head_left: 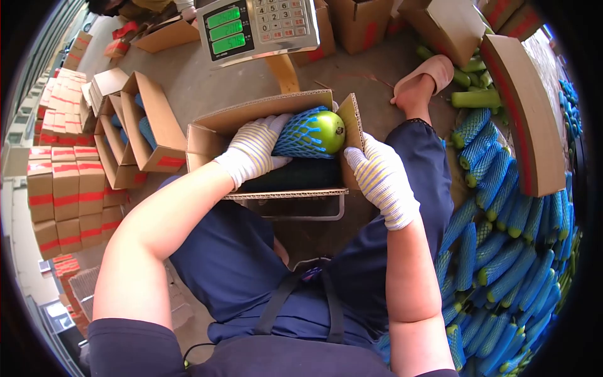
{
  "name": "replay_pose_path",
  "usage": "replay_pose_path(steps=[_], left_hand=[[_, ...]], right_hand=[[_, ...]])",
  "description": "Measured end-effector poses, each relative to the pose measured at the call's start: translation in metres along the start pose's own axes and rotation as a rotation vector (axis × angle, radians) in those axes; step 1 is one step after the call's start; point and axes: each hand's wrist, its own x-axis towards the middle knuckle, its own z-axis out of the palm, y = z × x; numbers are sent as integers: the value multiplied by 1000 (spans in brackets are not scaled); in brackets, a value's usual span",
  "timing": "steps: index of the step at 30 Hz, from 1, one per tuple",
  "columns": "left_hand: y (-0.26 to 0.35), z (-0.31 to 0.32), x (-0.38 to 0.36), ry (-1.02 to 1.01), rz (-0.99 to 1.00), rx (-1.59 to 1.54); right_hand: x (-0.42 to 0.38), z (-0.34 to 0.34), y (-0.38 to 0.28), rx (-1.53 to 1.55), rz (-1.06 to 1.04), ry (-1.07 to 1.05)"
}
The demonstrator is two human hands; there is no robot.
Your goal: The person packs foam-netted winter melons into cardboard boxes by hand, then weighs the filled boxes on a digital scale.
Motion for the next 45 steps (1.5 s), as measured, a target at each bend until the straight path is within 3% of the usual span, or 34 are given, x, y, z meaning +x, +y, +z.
replay_pose_path(steps=[17,25,27,30,32,34,36,37,38,40,41,42,45], left_hand=[[23,15,12,-322,-189,354],[17,33,45,-464,-157,349],[19,53,63,-627,-371,497],[7,87,89,-797,-313,600],[-27,166,115,-866,-210,762],[17,152,117,-938,-129,919],[12,36,52,-632,-126,473],[7,11,37,-531,-141,201],[-4,-11,17,-431,-157,-67],[-10,-71,-24,-415,-222,-592],[-15,-87,-46,-282,-255,-744],[-20,-97,-68,-141,-282,-892],[-32,-96,-107,42,-258,-748]], right_hand=[[-8,15,-4,-400,-144,132],[-5,14,-14,-478,-89,75],[-5,13,-17,-474,-41,13],[-4,11,-19,-475,-47,2],[-3,11,-19,-469,-36,7],[-4,15,-18,-476,-93,55],[-7,11,-25,-432,-32,13],[-10,7,-20,-290,-40,24],[-15,5,-12,-143,-43,29],[-26,1,9,340,-54,44],[-32,-6,17,529,32,35],[-40,-16,24,713,122,27],[-73,-49,49,735,102,303]])
